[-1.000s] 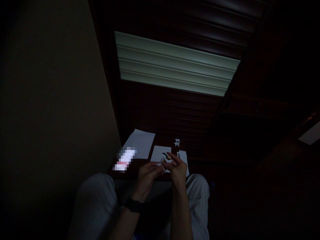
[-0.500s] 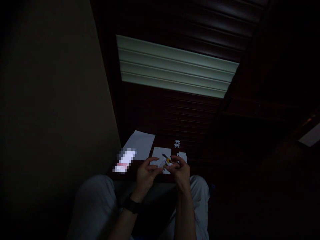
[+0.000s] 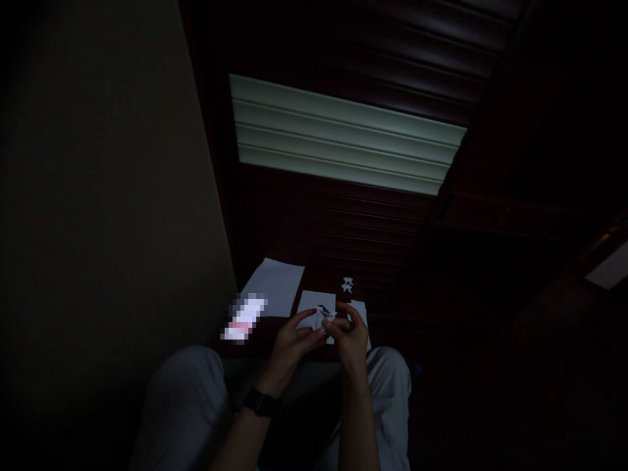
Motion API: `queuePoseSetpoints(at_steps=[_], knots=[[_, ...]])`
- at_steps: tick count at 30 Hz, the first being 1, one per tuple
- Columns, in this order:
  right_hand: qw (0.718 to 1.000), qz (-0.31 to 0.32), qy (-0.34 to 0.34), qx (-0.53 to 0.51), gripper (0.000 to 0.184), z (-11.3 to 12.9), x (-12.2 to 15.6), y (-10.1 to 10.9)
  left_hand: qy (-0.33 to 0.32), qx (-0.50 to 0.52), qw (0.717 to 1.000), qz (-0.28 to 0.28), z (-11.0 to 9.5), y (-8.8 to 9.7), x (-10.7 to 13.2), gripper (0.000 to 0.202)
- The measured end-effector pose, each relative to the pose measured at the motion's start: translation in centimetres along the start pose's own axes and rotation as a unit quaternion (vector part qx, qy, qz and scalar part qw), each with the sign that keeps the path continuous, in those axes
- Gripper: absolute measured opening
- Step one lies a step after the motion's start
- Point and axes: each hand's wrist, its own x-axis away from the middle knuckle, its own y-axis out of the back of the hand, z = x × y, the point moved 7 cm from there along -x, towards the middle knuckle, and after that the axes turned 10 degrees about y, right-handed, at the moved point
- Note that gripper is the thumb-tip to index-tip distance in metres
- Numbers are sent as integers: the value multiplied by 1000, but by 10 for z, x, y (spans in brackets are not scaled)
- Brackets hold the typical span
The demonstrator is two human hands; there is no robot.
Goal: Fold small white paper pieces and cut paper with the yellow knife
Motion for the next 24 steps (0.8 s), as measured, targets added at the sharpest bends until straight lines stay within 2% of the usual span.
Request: queuePoseSetpoints(at_steps=[2, 4, 6, 11, 18, 24], knots=[[1000, 0, 3, 22, 51, -1, 0, 3, 29, -10, 999, 35, -2, 2, 3, 57], [999, 32, -5, 36, 48, -2, 3, 0, 42, -13, 999, 26, -6, 11, 3, 44], [995, 84, -17, 43, 47, -3, 7, -6, 29, -33, 999, 4, -10, 19, 2, 39], [984, 163, -30, 63, 45, -6, 17, -16, 15, -113, 993, 0, -4, 21, -2, 34], [977, 172, 12, 127, 35, -7, 13, -10, 61, -109, 992, 36, 9, 16, -2, 37], [973, 161, 21, 164, 29, -11, 12, -8, 73, -100, 992, 31, 17, 19, -4, 37]])
